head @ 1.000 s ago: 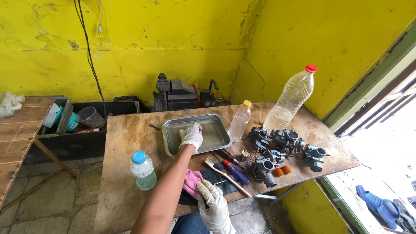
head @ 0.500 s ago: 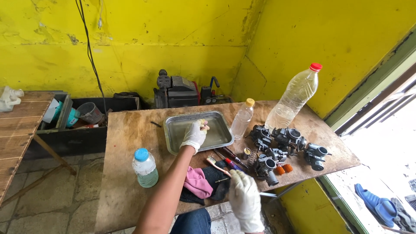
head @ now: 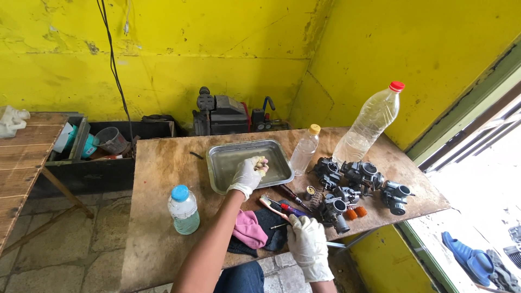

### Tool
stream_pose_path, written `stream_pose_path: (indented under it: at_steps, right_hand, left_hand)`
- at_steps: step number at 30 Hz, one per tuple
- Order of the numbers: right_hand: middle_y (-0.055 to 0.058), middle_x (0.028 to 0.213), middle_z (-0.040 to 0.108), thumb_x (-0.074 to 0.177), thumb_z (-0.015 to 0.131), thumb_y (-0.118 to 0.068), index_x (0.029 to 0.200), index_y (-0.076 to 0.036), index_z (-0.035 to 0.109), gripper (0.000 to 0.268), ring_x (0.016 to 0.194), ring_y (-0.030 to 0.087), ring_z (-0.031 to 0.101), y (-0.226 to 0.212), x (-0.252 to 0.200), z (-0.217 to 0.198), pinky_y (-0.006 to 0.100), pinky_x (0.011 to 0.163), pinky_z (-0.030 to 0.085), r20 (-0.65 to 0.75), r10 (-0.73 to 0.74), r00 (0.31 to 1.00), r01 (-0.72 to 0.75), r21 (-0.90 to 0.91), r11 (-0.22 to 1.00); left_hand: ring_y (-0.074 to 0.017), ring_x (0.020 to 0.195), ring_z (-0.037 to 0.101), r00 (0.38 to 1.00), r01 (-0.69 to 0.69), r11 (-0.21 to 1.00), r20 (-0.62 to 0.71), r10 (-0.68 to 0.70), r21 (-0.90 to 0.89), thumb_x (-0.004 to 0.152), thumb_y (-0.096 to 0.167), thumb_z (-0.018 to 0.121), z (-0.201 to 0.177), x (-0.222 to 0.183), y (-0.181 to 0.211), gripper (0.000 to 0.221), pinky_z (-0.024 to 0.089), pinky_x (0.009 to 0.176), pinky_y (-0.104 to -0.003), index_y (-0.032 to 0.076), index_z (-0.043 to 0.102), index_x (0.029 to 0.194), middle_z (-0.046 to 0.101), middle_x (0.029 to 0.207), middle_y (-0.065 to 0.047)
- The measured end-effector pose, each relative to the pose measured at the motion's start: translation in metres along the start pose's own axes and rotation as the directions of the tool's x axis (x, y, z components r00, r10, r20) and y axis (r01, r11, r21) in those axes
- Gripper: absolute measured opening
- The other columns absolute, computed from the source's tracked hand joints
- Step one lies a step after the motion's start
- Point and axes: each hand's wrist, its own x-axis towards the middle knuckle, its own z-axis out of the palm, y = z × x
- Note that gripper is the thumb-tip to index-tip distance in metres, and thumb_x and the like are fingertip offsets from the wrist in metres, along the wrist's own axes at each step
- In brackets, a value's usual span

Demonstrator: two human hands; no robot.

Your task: The person cleans a small orange carburetor part by wiping it with a pink cloth and scrubbing it with a toothbrush in a metal tray of liquid. The person repeatedly dips the part into the liquid and scrubs different areas.

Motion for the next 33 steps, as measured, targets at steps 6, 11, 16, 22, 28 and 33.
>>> stream_pose_path:
  at_steps: [6, 11, 16, 22, 28, 33]
  right_hand:
    - [0.006, 0.08, 0.057, 0.093, 0.052, -0.022, 0.107, -0.017, 0.07, 0.023, 0.071, 0.035, 0.057, 0.006, 0.004, 0.017, 0.05, 0.061, 0.047, -0.099, -0.033, 0.995, 0.032, -0.009, 0.999]
    - [0.007, 0.084, 0.068, 0.099, 0.052, -0.022, 0.104, -0.016, 0.069, 0.018, 0.073, 0.031, 0.066, 0.005, 0.006, 0.013, 0.046, 0.065, 0.054, -0.079, 0.09, 0.993, -0.077, 0.16, 0.984]
    - [0.009, 0.112, 0.075, 0.099, 0.053, -0.012, 0.126, -0.009, 0.067, 0.031, 0.1, 0.025, 0.075, 0.015, 0.012, 0.03, 0.034, 0.092, 0.059, -0.238, 0.17, 0.956, 0.003, 0.589, 0.808]
    - [0.014, 0.142, 0.065, 0.097, 0.048, 0.002, 0.14, -0.002, 0.061, 0.044, 0.132, 0.027, 0.063, -0.013, 0.026, -0.011, 0.034, 0.116, 0.046, -0.089, 0.148, 0.985, -0.034, 0.741, 0.671]
    - [0.003, 0.121, 0.076, 0.089, 0.049, 0.011, 0.143, -0.01, 0.062, 0.06, 0.072, 0.011, 0.061, -0.038, 0.045, -0.009, 0.025, 0.079, 0.058, -0.063, 0.181, 0.981, -0.065, 0.782, 0.62]
    - [0.008, 0.088, 0.068, 0.094, 0.049, -0.001, 0.143, -0.014, 0.063, 0.053, 0.076, 0.025, 0.064, -0.035, 0.06, 0.025, 0.035, 0.075, 0.053, -0.129, 0.201, 0.971, -0.067, 0.659, 0.749]
  left_hand:
    - [-0.0093, 0.079, 0.071, 0.997, -0.071, 0.997, -0.024, 0.071, -0.006, 0.084, 0.006, 0.075, 0.001, 0.0, -0.015, 0.028, 0.062, 0.079, -0.022, 0.014, 0.079, 0.111, 0.08, 0.09, -0.001]
    - [-0.0099, 0.093, 0.075, 0.994, -0.11, 0.994, -0.002, 0.11, -0.007, 0.086, 0.011, 0.075, -0.003, 0.0, -0.022, 0.028, 0.06, 0.089, -0.022, 0.014, 0.08, 0.113, 0.082, 0.104, -0.001]
    - [-0.0118, 0.095, 0.076, 0.994, -0.08, 0.994, 0.068, 0.085, -0.068, 0.088, 0.002, 0.065, -0.009, -0.01, -0.009, 0.041, 0.062, 0.095, -0.025, 0.013, 0.074, 0.126, 0.082, 0.103, -0.005]
    - [-0.022, 0.082, 0.077, 0.988, 0.072, 0.92, 0.154, -0.014, -0.384, 0.088, -0.013, 0.066, -0.005, -0.005, -0.013, 0.043, 0.067, 0.085, -0.028, 0.0, 0.071, 0.129, 0.079, 0.102, -0.015]
    - [-0.0228, 0.092, 0.079, 0.977, 0.073, 0.888, 0.21, 0.026, -0.453, 0.085, -0.016, 0.063, 0.002, 0.005, -0.031, 0.047, 0.065, 0.084, -0.026, -0.004, 0.068, 0.129, 0.072, 0.132, -0.015]
    - [-0.0176, 0.106, 0.072, 0.973, 0.068, 0.813, 0.22, 0.075, -0.578, 0.084, -0.009, 0.074, 0.012, 0.01, -0.043, 0.043, 0.064, 0.092, -0.031, -0.006, 0.069, 0.126, 0.075, 0.121, -0.013]
